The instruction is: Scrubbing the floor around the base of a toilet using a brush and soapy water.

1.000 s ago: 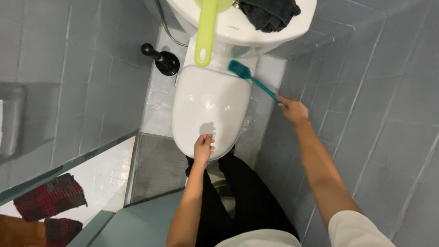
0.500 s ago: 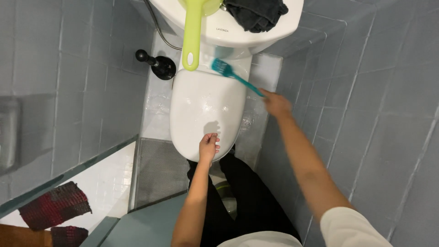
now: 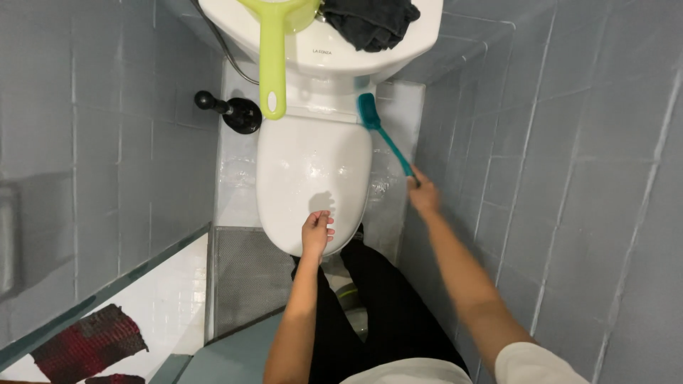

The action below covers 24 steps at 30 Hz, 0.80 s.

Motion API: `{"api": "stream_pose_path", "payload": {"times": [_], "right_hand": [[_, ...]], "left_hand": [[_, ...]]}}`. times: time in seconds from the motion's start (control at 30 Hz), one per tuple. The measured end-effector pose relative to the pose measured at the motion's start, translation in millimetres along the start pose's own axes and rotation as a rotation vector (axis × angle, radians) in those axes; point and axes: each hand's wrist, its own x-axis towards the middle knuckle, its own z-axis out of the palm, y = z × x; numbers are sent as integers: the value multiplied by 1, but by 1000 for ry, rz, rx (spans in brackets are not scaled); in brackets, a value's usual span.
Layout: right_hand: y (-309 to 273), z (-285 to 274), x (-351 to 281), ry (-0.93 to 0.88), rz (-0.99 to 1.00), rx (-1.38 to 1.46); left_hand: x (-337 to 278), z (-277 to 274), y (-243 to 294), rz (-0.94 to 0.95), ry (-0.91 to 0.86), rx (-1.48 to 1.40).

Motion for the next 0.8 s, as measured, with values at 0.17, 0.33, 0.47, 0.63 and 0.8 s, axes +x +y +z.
{"api": "stream_pose_path", "payload": {"times": [0.17,0.33,0.47,0.63,0.8], "right_hand": [[-23,69,-7,80,116,388],[-15,90,-19,58,235,609],[-6,92,1,140,315,614],[-38,108,-9,161,395,703],[-92,147,-59,256,182,219]], "left_hand": [[-4,3,11,14,-18,-11],[3,-1,7,17,-42,-18],[7,-20,17,7,-74,12],[14,-67,31,-5,-114,86],[33,-133,54,27,-166,176]]}}
